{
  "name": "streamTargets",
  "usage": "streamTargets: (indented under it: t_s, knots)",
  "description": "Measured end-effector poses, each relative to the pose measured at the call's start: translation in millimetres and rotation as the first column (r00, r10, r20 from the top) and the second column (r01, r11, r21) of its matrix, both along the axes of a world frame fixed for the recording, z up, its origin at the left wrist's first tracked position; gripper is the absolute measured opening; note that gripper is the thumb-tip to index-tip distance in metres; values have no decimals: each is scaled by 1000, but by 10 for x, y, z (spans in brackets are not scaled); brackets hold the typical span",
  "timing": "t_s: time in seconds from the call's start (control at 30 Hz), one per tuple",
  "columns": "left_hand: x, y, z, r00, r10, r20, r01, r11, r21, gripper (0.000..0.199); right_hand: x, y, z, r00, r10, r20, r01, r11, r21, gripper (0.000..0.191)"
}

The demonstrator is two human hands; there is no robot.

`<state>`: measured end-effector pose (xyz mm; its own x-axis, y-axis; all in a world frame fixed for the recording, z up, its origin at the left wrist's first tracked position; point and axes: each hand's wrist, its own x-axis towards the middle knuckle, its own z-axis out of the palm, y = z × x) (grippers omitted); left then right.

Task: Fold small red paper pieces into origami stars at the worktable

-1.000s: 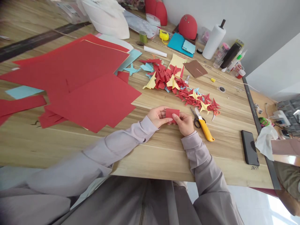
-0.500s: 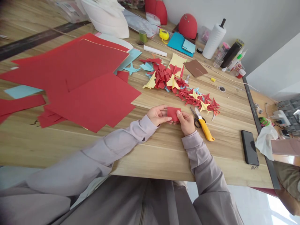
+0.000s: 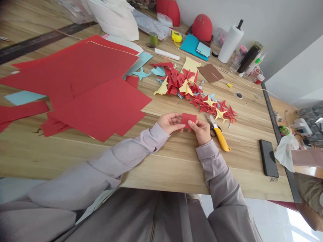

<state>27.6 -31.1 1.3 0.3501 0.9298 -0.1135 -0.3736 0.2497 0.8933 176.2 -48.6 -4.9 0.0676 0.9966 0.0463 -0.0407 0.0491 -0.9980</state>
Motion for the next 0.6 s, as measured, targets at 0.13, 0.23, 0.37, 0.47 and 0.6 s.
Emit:
streamTargets:
  t_s: [0.13, 0.23, 0.37, 0.47, 0.6]
  knots:
    - [4, -6, 23, 999, 32, 19, -32, 999, 2, 49, 7, 10, -14, 999, -25, -28, 24, 999, -31, 35]
    - [1, 0, 21, 999, 20, 41, -20, 1000, -3, 46, 5, 21, -16, 996, -53, -69, 50, 998, -39, 33]
    - [0, 11, 6, 998, -4, 64, 5, 1000, -15, 44, 2, 30, -16, 993, -69, -96, 65, 997, -47, 34]
    - [-3, 14, 5, 996, -15, 84, 17, 1000, -27, 41, 6, 34, -14, 994, -76, -82, 72, 996, -55, 35]
    - [-35, 28, 12, 994, -31, 108, 39, 997, -74, 38, 13, 40, -13, 994, -94, -49, 92, 995, -40, 38]
